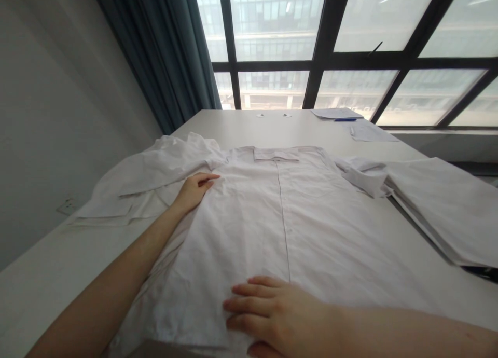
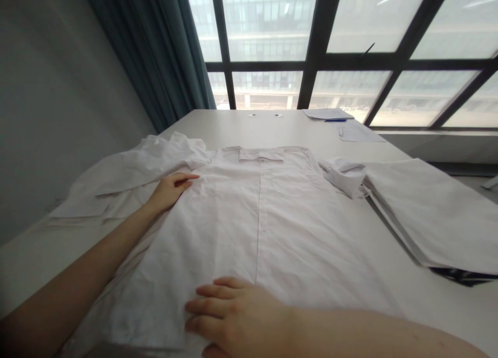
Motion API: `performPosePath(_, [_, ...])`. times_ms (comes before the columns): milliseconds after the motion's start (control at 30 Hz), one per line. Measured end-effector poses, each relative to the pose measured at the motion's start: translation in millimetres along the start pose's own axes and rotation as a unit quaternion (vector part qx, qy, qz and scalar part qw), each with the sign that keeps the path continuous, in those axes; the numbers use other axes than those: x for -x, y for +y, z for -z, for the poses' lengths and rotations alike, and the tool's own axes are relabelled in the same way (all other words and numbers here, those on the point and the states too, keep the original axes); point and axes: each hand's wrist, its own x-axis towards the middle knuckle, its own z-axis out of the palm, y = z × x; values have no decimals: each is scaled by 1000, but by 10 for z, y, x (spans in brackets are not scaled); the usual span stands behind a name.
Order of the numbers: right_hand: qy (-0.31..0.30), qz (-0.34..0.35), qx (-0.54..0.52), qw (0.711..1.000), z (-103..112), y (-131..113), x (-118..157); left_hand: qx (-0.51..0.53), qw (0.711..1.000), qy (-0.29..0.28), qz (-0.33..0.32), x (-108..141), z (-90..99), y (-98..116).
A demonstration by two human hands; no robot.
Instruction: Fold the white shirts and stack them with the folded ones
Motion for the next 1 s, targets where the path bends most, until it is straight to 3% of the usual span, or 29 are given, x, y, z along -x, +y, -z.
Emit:
performPosePath(133, [9,35,49,998,-89,19,30,-53,999,2,-14,-14,29,37])
performPosePath(233, [22,47,83,995,-126,19,28,-102,994,-29,-27,-27,113,89])
performPosePath(433, [57,29,89,994,-180,-2,-25,-86,981,-169,45,25,365,284])
performPosePath(600, [94,17,15,995,-226,13,-29,-87,962,-252,54,122,467,525])
performPosePath(700, [92,33,-22,995,-234,10,-30,-91,965,-239,56,123,470,543])
performPosePath(900, [63,74,-20,995,-204,6,-39,-162,961,-217,58,60,424,383])
performPosePath(1000, [50,89,-43,994,-173,7,-43,-259,957,-127,-18,110,345,457])
